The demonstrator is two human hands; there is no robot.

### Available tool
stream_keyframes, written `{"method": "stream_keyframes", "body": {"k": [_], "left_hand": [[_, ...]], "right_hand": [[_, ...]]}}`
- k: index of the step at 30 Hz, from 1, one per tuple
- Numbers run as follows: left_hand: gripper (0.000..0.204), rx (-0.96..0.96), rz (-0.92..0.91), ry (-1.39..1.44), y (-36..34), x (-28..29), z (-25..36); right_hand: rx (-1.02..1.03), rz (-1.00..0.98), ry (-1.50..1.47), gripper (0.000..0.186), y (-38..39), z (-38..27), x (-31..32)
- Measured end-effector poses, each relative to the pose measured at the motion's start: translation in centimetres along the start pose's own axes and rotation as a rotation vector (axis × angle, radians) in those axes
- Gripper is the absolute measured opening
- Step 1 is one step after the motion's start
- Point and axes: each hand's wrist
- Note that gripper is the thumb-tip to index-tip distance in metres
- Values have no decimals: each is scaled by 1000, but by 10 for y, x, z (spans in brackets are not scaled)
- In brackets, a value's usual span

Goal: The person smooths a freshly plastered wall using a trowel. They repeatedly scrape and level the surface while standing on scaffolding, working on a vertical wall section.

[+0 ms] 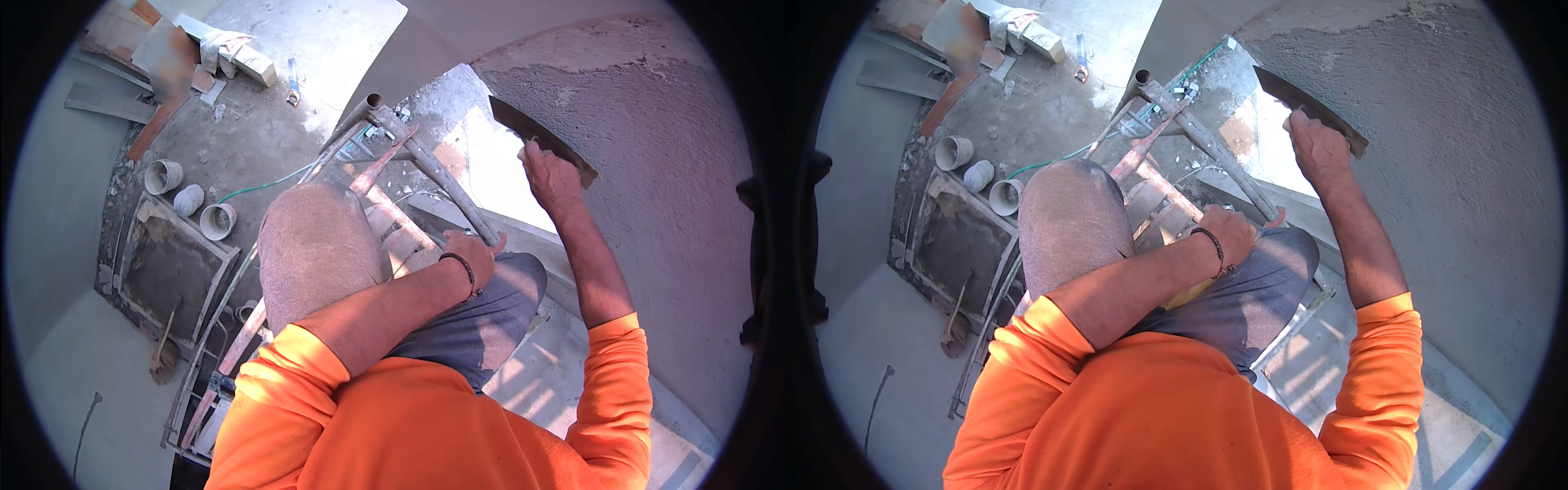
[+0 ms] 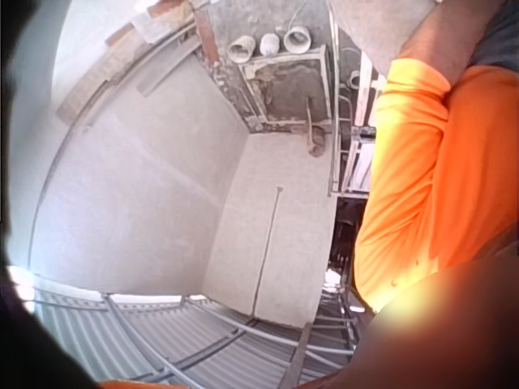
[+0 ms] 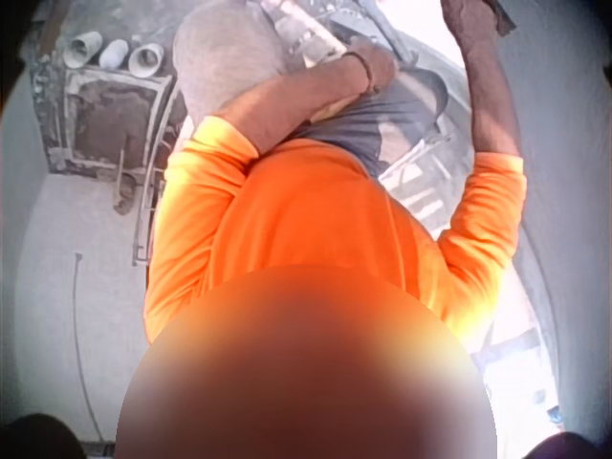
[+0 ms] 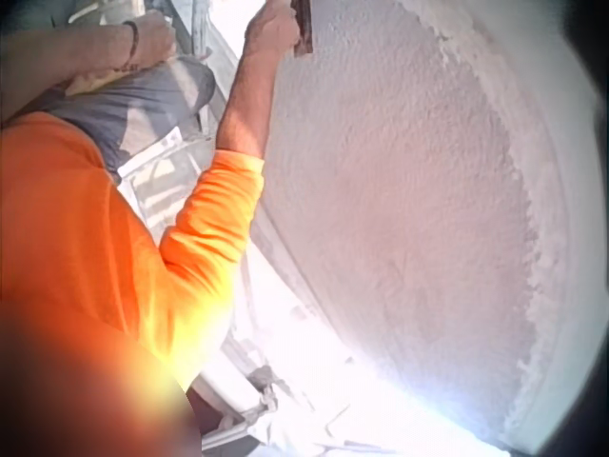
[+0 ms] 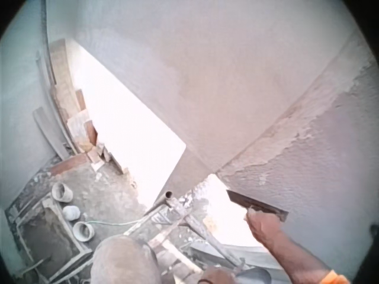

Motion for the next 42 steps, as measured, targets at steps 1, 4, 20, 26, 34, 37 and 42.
{"method": "stream_keyframes", "body": {"k": [1,4,20,26,34,37,42], "left_hand": [[57,8,7,-3,0,0,0],[25,8,76,-50,4,-2,2],[26,-37,26,-75,0,1,0],[23,-24,52,-71,-1,-1,0],[22,-27,7,-75,1,2,-1],[23,-11,7,-87,0,2,0],[24,-10,-62,-64,-8,1,2]], "right_hand": [[-14,-141,21,22,3,2,-3],[-37,38,18,24,16,10,-10],[-115,116,-38,30,68,23,-44],[-196,-175,-93,33,86,27,-50],[-164,-224,-44,28,130,37,-73],[-209,-259,56,24,145,39,-78],[-153,153,-121,24,148,42,-79]]}}
Point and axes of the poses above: each hand's wrist, its own y-axis away from the middle knuckle, its own x-axis out of the back of the hand, z = x × y, and after that the axes turned 11 degrees about x, right-handed
